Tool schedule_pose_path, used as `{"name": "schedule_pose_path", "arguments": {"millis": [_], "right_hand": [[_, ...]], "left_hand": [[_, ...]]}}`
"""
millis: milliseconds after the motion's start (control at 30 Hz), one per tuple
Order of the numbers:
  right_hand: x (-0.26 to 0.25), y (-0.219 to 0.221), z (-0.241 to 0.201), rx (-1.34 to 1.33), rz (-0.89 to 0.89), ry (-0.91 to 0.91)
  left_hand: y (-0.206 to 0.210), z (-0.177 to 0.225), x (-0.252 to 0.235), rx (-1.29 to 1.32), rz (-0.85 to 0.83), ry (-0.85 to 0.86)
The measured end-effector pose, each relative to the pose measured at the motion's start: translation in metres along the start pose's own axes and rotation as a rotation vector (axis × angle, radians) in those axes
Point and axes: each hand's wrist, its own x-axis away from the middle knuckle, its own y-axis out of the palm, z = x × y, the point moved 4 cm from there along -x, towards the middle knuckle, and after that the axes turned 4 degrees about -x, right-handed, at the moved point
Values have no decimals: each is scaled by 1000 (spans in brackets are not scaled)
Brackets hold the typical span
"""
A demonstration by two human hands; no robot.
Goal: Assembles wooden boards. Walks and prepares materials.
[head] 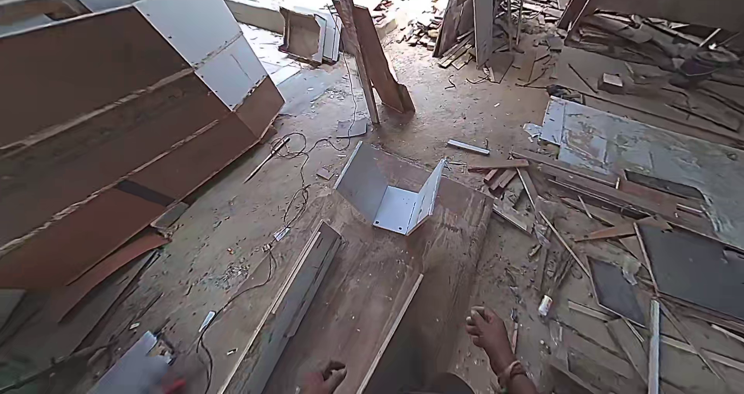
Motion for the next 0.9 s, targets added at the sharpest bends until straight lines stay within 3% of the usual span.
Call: {"name": "schedule_pose_path", "arguments": {"millis": [200, 333, 467, 533, 633, 700, 800, 900], "right_hand": [[-14, -18, 14, -126, 2, 197], [-76, -16, -11, -96, -12, 252], [-165, -26, -93, 228, -154, 202], [-203, -39, -157, 430, -237, 102], [-257, -63, -256, 698, -221, -120], [-296, -76, -307, 725, -171, -138], [-359, -89, -355, 740, -112, -90], [-422, -87, -370, 887, -164, -80]], "left_hand": [[19, 4, -80, -224, -105, -243], [50, 6, -115, -301, -163, -390], [96, 51, -160, -88, -84, -510], [122, 96, -181, -9, -74, -505], [149, 187, -202, 58, -151, -356], [154, 242, -212, 79, -182, -244], [160, 291, -224, 156, -149, -231], [168, 304, -236, 370, -14, -368]]}}
